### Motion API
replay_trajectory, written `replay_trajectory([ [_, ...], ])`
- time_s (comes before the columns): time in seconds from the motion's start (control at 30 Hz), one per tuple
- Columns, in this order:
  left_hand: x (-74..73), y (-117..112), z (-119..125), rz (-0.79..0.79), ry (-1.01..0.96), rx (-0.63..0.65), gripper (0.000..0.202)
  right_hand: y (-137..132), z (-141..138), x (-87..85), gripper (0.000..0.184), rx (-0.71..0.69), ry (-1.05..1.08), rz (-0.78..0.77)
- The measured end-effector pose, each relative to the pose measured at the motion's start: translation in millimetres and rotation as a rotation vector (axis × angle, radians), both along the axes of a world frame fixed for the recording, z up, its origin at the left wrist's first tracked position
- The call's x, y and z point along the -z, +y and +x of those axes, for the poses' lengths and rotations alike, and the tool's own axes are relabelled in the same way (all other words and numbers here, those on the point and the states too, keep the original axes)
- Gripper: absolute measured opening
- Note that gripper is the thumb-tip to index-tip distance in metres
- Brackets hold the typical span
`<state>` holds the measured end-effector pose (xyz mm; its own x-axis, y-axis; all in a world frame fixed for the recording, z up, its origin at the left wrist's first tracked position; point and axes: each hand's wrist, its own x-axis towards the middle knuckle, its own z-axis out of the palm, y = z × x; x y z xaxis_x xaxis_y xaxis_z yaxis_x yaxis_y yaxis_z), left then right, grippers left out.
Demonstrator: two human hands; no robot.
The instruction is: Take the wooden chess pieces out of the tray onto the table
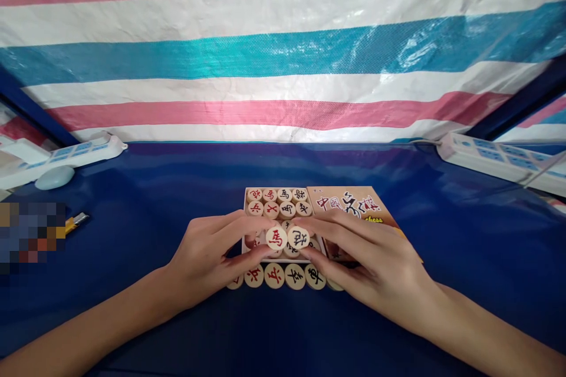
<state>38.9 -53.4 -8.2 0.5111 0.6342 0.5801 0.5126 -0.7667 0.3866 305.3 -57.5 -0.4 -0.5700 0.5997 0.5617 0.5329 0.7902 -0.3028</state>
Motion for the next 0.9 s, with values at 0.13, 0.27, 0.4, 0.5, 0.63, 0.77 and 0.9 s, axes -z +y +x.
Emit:
replay_trajectory([
  [0.13, 0.2, 0, 0, 0.014, 0.007, -0.008, 0.026, -1, 0, 0.2, 0.037, 0.008, -0.001, 0.024],
  [0.27, -0.2, 0, 1, 0.022, 0.003, -0.004, 0.026, -2, 0, -0.1, 0.038, 0.009, -0.011, 0.041],
  [0.4, -1.6, 0, 2, 0.021, 0.012, -0.009, 0.025, -2, -1, 0.1, 0.040, 0.021, -0.014, 0.083],
  [0.5, -3.9, 0, 2, 0.041, 0.044, -0.018, 0.025, -1, -2, -1.7, 0.039, 0.034, -0.025, 0.094],
  [0.63, -14.4, -6, 3, 0.139, 0.067, -0.022, 0.028, -11, -2, -12.0, 0.033, 0.041, -0.011, 0.134],
  [0.77, -28.1, -34, 4, 0.225, 0.087, -0.102, 0.031, -41, -3, -16.6, 0.037, 0.127, -0.029, 0.185],
  [0.9, -10.7, -78, 6, 0.160, 0.101, -0.249, 0.018, -75, -7, 5.3, 0.026, 0.298, 0.088, 0.115],
])
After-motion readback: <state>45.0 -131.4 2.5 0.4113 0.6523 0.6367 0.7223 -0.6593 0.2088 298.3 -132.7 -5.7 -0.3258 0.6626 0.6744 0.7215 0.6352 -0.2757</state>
